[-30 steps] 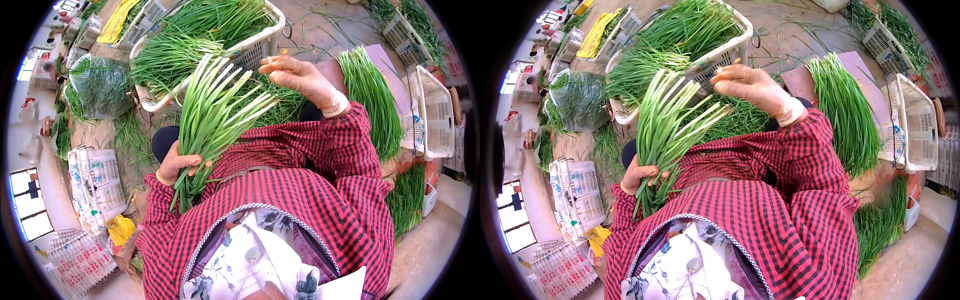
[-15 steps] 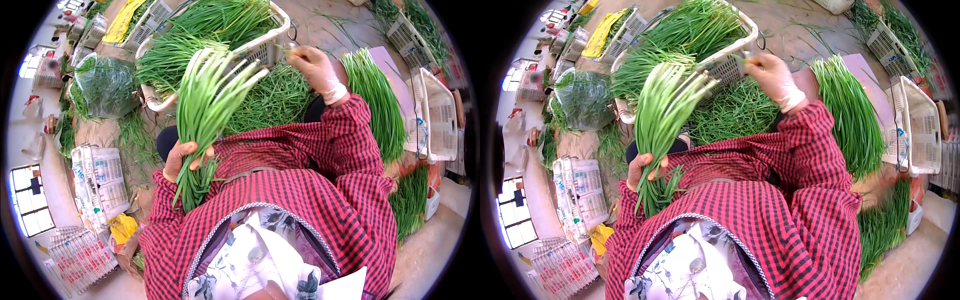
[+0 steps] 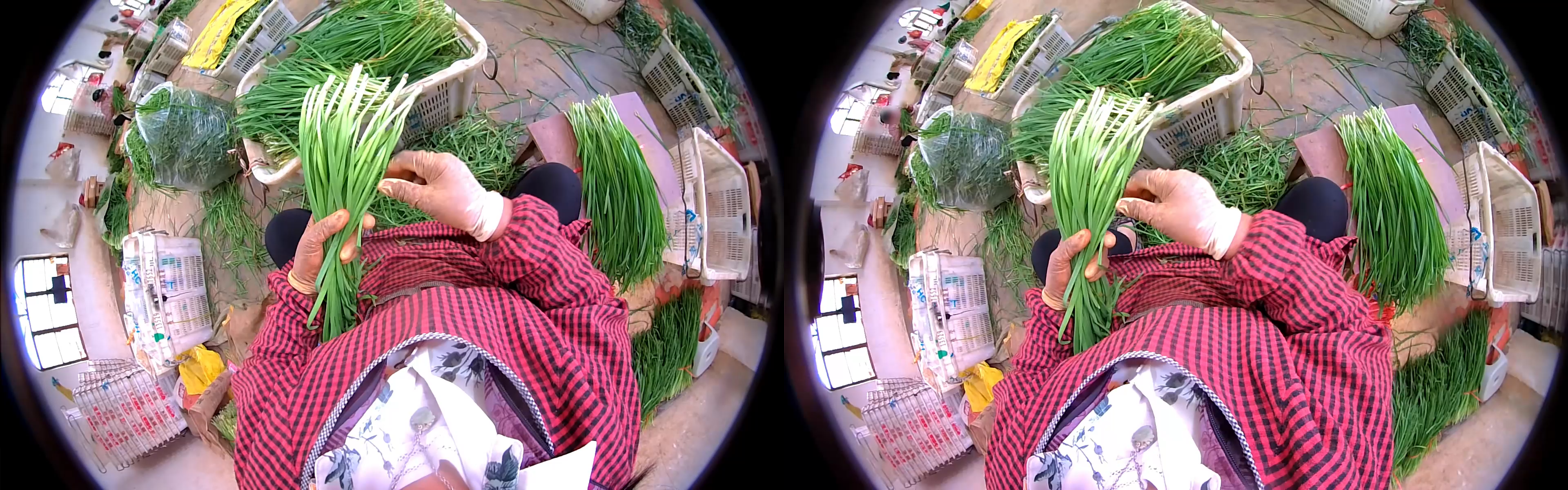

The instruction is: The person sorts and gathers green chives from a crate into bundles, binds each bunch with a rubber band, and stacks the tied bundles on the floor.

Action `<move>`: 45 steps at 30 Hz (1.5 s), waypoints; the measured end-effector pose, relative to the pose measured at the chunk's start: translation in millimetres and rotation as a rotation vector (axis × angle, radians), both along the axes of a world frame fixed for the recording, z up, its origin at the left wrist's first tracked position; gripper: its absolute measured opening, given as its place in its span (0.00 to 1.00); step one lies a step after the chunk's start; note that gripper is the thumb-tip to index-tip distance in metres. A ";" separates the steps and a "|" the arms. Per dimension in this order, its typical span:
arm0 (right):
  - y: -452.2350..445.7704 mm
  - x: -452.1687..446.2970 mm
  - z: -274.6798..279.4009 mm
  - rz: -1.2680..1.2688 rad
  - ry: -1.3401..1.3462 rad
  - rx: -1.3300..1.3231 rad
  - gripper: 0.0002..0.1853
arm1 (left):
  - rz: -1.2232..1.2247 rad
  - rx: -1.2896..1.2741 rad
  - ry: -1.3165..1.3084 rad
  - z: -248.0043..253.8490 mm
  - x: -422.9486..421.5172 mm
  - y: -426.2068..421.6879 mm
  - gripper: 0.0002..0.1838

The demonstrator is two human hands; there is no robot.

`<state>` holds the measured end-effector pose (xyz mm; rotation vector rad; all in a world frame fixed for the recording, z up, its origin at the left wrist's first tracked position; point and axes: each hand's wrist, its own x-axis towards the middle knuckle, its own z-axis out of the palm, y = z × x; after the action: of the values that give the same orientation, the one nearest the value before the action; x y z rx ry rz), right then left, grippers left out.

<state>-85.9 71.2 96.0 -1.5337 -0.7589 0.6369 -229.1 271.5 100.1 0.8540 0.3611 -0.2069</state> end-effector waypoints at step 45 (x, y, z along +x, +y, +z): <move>-62.2 72.1 43.5 -0.385 -1.249 -0.102 0.07 | -0.085 2.490 -0.558 10.8 47.7 -26.7 0.45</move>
<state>-13.8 9.1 139.5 -2.0459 -1.2766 -0.6887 -181.4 244.8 110.9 3.2600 -0.1865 0.6380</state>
